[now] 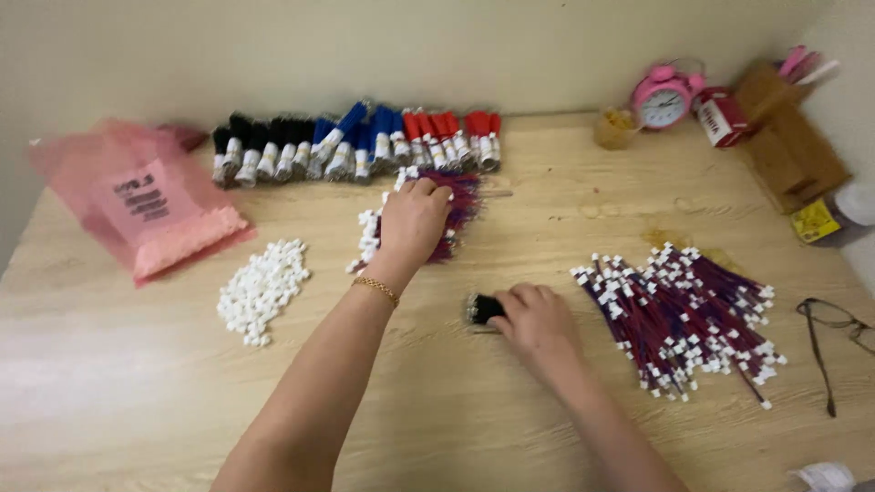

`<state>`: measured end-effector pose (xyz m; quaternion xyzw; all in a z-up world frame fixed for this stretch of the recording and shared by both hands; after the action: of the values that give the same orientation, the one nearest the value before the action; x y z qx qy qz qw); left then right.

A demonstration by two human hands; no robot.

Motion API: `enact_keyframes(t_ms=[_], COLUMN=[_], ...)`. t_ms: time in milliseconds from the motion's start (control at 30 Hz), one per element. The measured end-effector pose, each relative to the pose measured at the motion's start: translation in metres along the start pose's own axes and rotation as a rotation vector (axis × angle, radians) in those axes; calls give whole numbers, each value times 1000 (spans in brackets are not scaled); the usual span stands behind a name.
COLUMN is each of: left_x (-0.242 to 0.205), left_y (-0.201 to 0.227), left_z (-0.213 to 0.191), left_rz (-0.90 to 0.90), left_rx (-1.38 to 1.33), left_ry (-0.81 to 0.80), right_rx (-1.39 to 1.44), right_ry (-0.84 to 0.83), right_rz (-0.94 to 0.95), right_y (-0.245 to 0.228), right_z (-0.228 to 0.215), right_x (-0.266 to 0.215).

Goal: Attaching small white plastic connectors to the ends of colored wires

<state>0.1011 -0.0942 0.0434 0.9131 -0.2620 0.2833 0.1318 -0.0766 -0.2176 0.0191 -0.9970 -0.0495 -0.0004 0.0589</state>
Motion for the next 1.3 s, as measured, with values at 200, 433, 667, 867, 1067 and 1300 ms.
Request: enact_keyframes(t_ms=[200, 433, 667, 867, 1067, 1300], left_x=[10, 14, 14, 25, 5, -97], left_y=[-11, -9, -6, -12, -32, -44], left_z=[52, 46, 70, 19, -86, -125], left_rz=[-94, -54, 70, -93, -391, -586], left_rx=[-39, -76, -51, -369, -824, -1114], left_ry=[-157, -96, -19, -58, -74, -55], right_rx=[192, 389, 446, 766, 1048, 1265], right_ry=[168, 230, 375, 367, 407, 341], right_rz=[-48, -47, 55, 158, 154, 44], right_y=[9, 19, 9, 11, 4, -58], right_z=[-3, -21, -84, -98, -93, -83], right_x=[0, 6, -13, -19, -8, -3])
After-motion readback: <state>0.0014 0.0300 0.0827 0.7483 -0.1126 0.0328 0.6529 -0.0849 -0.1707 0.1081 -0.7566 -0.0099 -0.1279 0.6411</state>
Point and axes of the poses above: each hand's wrist, its own x-axis towards the middle knuckle, its own z-axis out of the palm, y = z × x, the point moved 8 cm from there along x, towards the middle knuckle, and after that the axes turned 1 degree about -z, right-handed, at the moved point
